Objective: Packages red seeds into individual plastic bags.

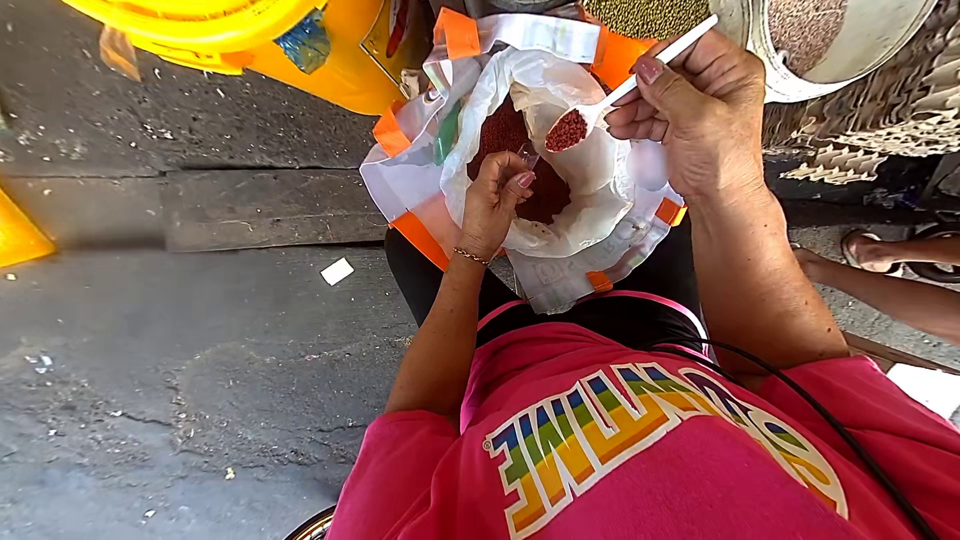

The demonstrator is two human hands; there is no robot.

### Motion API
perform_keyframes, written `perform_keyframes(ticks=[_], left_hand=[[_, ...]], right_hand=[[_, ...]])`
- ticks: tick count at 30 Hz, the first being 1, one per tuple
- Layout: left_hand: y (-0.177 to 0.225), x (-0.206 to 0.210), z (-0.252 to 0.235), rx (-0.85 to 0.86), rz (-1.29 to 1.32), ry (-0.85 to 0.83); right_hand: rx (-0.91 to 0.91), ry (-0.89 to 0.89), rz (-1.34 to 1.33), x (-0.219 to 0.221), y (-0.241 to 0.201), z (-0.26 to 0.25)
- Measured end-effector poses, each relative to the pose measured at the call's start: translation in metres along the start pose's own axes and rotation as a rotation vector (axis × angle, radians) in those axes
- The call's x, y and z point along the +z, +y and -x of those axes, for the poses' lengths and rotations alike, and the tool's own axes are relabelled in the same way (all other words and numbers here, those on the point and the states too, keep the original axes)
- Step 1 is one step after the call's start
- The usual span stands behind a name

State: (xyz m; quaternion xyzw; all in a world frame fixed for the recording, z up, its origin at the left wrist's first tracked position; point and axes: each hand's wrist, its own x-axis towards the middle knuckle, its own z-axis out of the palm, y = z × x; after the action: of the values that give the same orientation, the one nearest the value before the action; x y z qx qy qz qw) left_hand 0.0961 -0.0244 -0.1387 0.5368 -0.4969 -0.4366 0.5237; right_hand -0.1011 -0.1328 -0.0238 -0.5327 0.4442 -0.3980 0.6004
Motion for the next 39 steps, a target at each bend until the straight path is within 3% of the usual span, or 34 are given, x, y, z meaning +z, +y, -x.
perform_keyframes(ticks=[13, 27, 33, 39], left_hand=[[0.001, 0.000, 0.004, 0.005, 0.008, -0.033], [0.003, -0.002, 0.005, -0.025, 0.019, -0.035], [0.002, -0.001, 0.005, -0.018, 0.046, -0.019], [0.002, 0.002, 0.001, -0.027, 0.051, -0.010]], right_hand=[[-0.111, -0.099, 0.210, 0.015, -0.009, 0.004], [-0.448, -0.201, 0.513, 0.023, -0.020, 0.021], [-0.407, -0.168, 0.513, 0.016, -0.010, 0.019], [-0.286, -0.268, 0.739, 0.027, 0.026, 0.025]])
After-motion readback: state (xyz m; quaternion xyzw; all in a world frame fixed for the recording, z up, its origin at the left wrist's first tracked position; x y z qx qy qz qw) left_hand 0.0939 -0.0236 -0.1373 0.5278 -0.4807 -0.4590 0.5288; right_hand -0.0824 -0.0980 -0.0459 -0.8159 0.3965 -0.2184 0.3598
